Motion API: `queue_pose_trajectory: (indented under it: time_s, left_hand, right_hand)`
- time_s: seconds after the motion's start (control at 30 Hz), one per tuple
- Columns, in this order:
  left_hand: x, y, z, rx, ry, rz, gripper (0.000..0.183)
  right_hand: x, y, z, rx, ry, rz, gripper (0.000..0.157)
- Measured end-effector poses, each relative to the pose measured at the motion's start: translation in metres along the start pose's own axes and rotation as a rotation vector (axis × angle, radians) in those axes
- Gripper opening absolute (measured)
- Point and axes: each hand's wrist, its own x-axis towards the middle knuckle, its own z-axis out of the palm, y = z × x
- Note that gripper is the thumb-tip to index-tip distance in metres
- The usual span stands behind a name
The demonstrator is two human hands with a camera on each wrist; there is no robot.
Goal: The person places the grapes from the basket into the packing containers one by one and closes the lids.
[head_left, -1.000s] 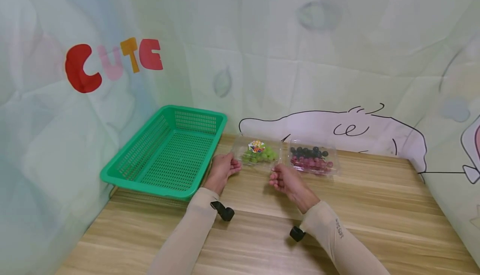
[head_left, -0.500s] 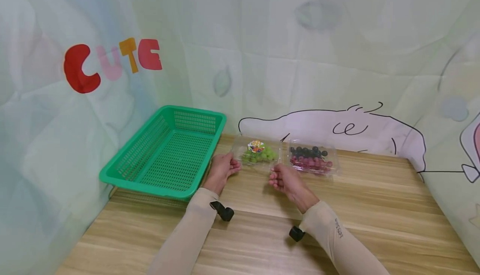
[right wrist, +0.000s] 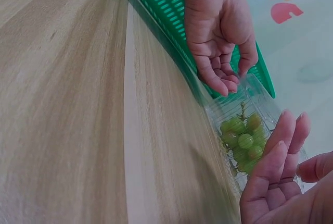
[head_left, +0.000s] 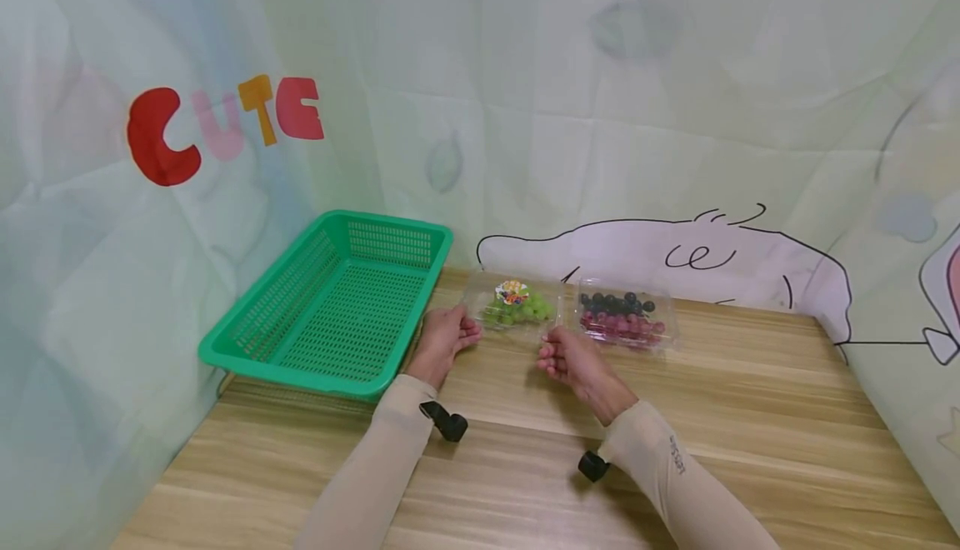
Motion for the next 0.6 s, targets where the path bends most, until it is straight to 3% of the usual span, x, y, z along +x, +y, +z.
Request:
queue_pose_trajectory:
  time_s: [0.6]
  left_hand:
    - [0.0004,-0.0002,0.0004,0.006,0.008,-0.007,0.02]
  right_hand:
    - [-0.0016,-0.0019,0.0001,-0.016,-0.019,-0.008,0.018]
